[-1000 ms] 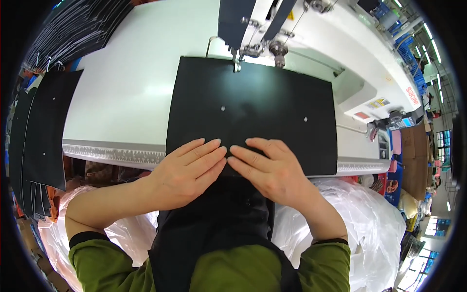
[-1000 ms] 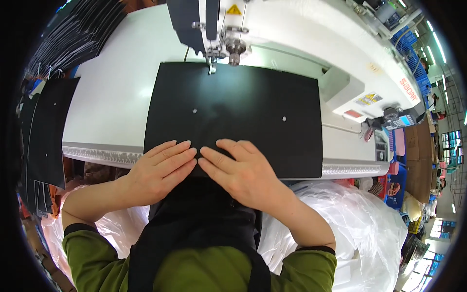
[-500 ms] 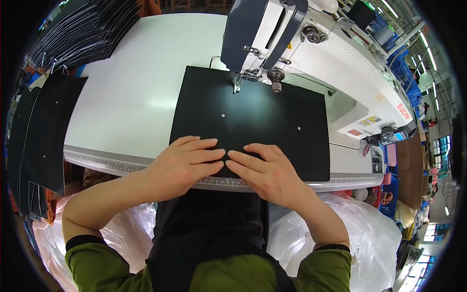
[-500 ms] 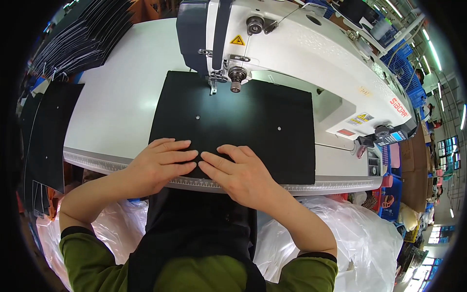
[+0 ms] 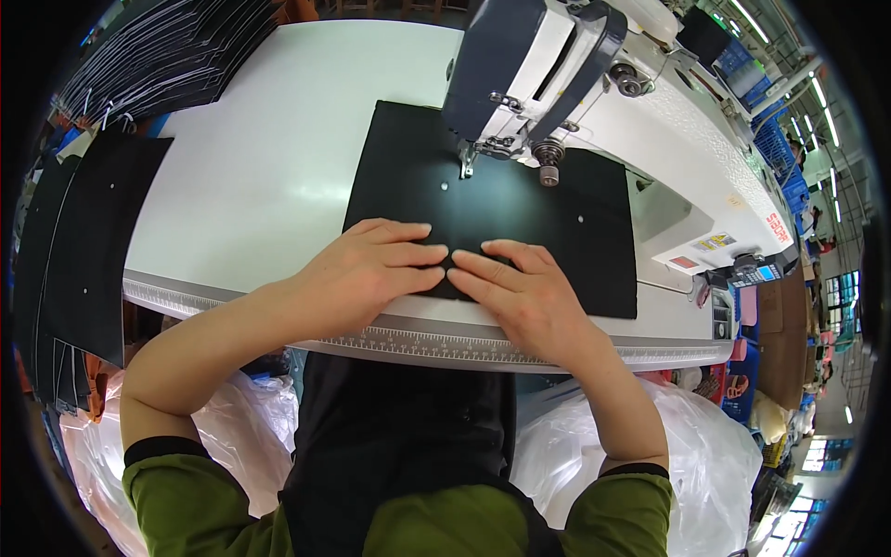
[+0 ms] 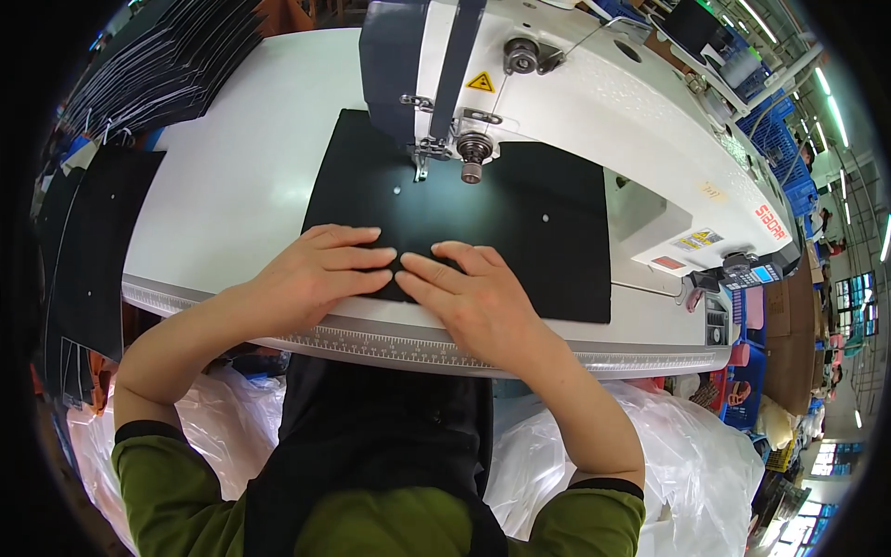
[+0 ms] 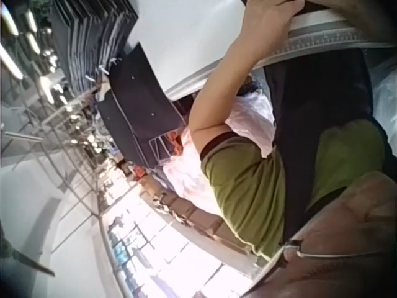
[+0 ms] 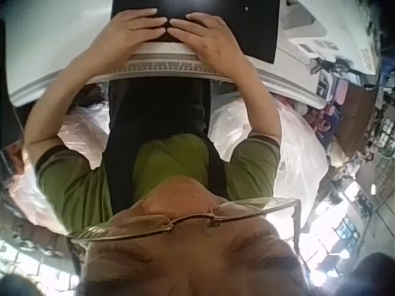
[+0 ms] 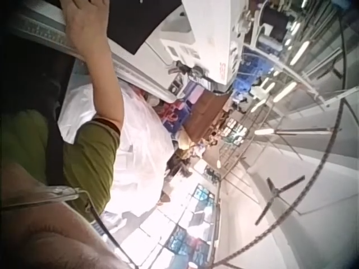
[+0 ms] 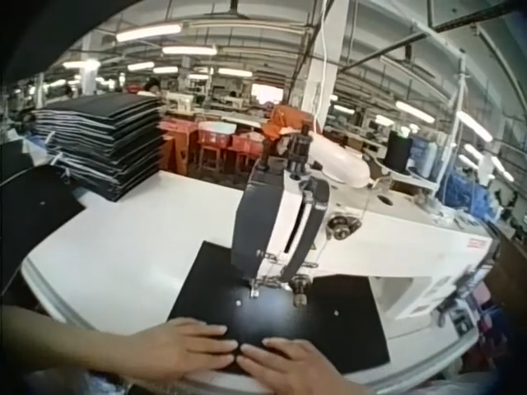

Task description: Sewing a layer of white foam padding to a black leather or heavy fabric piece using an industrial sewing machine.

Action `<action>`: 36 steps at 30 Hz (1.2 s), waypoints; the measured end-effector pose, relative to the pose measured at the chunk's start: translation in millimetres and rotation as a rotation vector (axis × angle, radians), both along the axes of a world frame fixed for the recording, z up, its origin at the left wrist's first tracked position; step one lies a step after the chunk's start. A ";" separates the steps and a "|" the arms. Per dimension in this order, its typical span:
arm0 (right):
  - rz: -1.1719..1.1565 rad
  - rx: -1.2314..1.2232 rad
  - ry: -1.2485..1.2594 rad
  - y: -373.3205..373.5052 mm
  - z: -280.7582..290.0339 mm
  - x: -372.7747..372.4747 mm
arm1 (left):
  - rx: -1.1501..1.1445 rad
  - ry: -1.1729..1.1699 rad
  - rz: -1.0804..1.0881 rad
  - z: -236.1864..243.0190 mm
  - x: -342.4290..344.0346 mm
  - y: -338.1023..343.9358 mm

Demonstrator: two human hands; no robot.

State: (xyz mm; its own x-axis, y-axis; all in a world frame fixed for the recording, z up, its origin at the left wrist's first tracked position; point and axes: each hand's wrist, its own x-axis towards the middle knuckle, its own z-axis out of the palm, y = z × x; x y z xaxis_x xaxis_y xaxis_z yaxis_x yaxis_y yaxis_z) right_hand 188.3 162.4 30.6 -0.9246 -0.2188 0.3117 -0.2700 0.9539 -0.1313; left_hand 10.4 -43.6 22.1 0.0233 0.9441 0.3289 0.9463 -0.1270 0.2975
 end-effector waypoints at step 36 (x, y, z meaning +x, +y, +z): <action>0.026 -0.157 -0.046 62.0 3.1 -55.6 | 0.039 0.054 0.038 -10.2 -71.0 60.1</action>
